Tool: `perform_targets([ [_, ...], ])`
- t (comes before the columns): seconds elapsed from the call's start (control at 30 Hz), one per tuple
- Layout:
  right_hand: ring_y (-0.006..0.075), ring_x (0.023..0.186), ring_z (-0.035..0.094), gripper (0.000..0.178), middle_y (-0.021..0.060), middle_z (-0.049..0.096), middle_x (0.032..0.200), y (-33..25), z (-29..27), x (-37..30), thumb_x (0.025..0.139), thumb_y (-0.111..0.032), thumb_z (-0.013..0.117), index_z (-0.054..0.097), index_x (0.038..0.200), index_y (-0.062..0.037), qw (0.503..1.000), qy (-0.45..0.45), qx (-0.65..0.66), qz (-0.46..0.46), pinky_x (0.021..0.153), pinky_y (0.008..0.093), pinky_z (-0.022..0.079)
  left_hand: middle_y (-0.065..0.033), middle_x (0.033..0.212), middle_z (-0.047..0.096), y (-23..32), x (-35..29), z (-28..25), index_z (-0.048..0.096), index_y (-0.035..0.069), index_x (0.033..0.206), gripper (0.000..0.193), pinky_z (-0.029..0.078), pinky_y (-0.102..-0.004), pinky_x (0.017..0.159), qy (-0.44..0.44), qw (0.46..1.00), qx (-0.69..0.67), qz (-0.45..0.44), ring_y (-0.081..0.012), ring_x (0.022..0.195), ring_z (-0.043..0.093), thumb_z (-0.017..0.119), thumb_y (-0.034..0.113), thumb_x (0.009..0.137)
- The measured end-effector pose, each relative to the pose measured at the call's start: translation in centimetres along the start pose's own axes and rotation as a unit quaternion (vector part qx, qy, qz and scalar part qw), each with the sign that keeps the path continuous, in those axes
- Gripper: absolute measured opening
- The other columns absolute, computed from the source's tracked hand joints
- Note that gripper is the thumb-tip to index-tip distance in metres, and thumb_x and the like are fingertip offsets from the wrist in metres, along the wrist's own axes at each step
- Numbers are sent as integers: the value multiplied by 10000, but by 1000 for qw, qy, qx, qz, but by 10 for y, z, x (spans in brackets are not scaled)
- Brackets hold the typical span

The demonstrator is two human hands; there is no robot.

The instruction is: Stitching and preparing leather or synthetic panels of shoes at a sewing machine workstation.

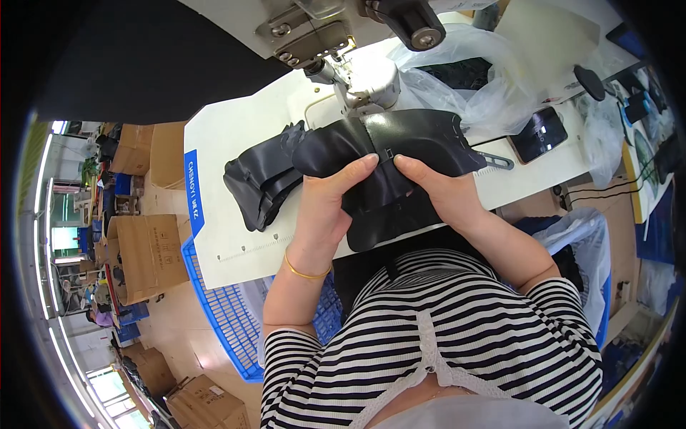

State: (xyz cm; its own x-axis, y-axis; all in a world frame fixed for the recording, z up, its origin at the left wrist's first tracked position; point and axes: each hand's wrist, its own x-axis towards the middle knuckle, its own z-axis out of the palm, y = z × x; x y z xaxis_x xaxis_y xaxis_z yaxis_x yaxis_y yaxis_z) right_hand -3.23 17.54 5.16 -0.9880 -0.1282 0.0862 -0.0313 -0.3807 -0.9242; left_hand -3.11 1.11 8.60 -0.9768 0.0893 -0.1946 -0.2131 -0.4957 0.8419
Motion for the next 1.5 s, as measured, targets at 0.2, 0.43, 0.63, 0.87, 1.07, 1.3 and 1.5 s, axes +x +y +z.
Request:
perform_targets([
  [0.2,68,767,589,207,14,637,920,0,-2,-2,882,-130,651,628,1061,-30,1000,-16,-3,2,595,207,494,-79,966,670,0,-3,4,619,-8,1055,316,540,-273,761,-6,994,78,70,-142,838,651,684,-78,754],
  [0.43,68,782,588,207,17,638,934,0,0,-4,885,-118,644,626,1069,-27,1000,-8,-8,1,620,212,494,-79,957,669,-2,-3,4,620,-16,1042,304,537,-260,752,9,990,103,92,-135,824,647,682,-76,750],
  [0.63,84,853,597,217,22,643,965,2,4,-7,862,-61,652,620,1073,-23,1000,5,22,-17,737,219,497,-71,940,663,-4,-5,6,617,-19,1030,287,530,-262,752,2,986,116,121,-130,824,638,677,-72,754],
  [0.87,111,870,609,236,54,646,997,6,2,-6,844,6,635,607,1078,-7,999,15,22,-25,771,244,505,-73,933,665,-1,-5,12,621,-13,1017,265,532,-269,741,45,997,28,61,-134,827,643,676,-67,764],
  [1.07,106,864,607,239,48,645,981,4,2,-7,836,20,636,605,1072,-4,999,3,19,-38,763,242,505,-86,943,672,-1,-5,8,626,-12,1021,272,545,-268,740,2,996,75,56,-144,817,656,670,-81,761],
  [1.3,73,832,595,169,21,646,948,4,4,-8,856,-25,647,629,1024,-5,998,21,51,-6,733,218,500,-85,948,672,-2,-5,10,624,-27,1035,311,544,-268,745,9,992,93,79,-140,819,654,665,-100,735],
  [1.5,71,829,597,169,19,647,941,9,4,-10,851,-28,657,633,1017,-6,999,34,29,-15,726,217,501,-83,948,672,-2,-4,9,625,-28,1027,296,541,-264,742,-2,991,103,83,-137,805,650,659,-98,741],
])
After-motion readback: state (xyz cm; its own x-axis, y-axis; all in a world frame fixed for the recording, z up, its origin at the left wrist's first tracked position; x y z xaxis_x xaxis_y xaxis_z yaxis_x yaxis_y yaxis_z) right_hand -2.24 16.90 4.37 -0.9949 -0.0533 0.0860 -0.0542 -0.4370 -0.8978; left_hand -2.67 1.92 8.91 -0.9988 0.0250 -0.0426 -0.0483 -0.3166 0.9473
